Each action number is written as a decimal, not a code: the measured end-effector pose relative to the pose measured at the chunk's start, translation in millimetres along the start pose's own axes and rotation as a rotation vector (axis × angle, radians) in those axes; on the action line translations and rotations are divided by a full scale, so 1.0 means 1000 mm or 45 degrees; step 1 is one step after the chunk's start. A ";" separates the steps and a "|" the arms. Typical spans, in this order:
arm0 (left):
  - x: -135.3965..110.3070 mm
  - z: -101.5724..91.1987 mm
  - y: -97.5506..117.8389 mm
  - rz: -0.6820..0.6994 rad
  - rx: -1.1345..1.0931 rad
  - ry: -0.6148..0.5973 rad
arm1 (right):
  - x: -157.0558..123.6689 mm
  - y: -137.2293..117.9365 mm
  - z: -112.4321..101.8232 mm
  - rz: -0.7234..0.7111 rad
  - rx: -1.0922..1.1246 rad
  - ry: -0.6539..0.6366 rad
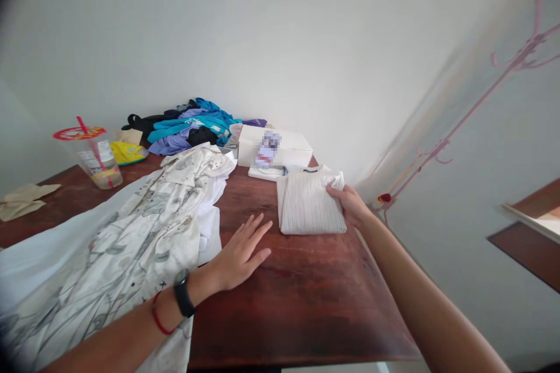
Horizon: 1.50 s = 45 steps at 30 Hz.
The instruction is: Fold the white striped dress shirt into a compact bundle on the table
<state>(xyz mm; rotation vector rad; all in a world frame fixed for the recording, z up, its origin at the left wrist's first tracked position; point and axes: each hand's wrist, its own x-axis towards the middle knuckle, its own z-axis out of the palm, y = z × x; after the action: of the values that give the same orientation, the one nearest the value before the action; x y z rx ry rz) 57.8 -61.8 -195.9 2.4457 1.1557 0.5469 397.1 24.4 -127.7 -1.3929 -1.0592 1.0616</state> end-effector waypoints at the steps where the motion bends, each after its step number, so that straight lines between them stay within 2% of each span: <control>1: -0.001 0.000 0.001 0.007 -0.012 -0.020 | 0.015 -0.008 -0.006 -0.033 0.013 0.019; 5: -0.001 -0.004 0.003 0.016 -0.018 -0.087 | 0.081 -0.029 -0.022 -0.142 0.003 0.100; 7: -0.001 -0.005 0.002 0.013 -0.027 -0.094 | 0.111 -0.029 -0.022 -0.117 -0.188 0.103; 10: -0.001 -0.006 0.001 0.036 -0.033 -0.094 | 0.142 -0.015 -0.011 -0.008 -0.575 0.165; 14: -0.002 -0.009 0.000 0.051 -0.049 -0.136 | 0.156 0.011 0.011 -0.015 -0.797 0.382; 16: -0.002 -0.010 0.000 0.044 -0.061 -0.148 | 0.154 0.020 0.020 -0.156 -0.940 0.500; 18: -0.002 -0.009 -0.001 0.046 -0.067 -0.147 | 0.148 0.027 0.029 -0.401 -1.127 0.522; 20: -0.003 -0.008 -0.003 0.058 -0.064 -0.138 | 0.142 0.033 0.038 -0.601 -1.321 0.416; 21: -0.003 -0.007 -0.003 0.065 -0.061 -0.134 | 0.138 0.036 0.043 -0.625 -1.395 0.333; 23: -0.003 -0.005 -0.005 0.077 -0.054 -0.128 | 0.133 0.042 0.053 -0.538 -1.506 0.191; 25: -0.003 -0.005 -0.005 0.084 -0.046 -0.126 | 0.130 0.046 0.064 -0.378 -1.544 0.141; 27: -0.002 -0.007 -0.005 0.084 -0.038 -0.133 | 0.127 0.048 0.075 -0.263 -1.530 0.165; 31: -0.001 -0.012 -0.004 0.080 -0.036 -0.166 | 0.122 0.048 0.089 -0.180 -1.484 0.275; 36: -0.002 -0.013 -0.007 0.099 -0.059 -0.155 | 0.115 0.035 0.092 -0.100 -1.462 0.228; 39: -0.002 -0.016 -0.011 0.126 -0.077 -0.102 | 0.098 0.021 0.095 -0.161 -1.395 0.293; 42: 0.000 -0.024 -0.012 0.164 -0.148 -0.001 | 0.058 0.019 0.109 -0.345 -1.263 0.308; 43: 0.001 -0.027 -0.011 0.178 -0.182 0.036 | 0.041 0.021 0.117 -0.396 -1.210 0.237; 45: 0.003 -0.032 -0.011 0.204 -0.245 0.099 | 0.004 0.031 0.136 -0.491 -1.084 -0.015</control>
<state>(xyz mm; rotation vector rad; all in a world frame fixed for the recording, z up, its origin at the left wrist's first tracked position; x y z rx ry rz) 36.9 -48.0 -173.5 2.3801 0.8940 0.7695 267.1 55.0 -168.1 -1.7147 -1.8185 0.3192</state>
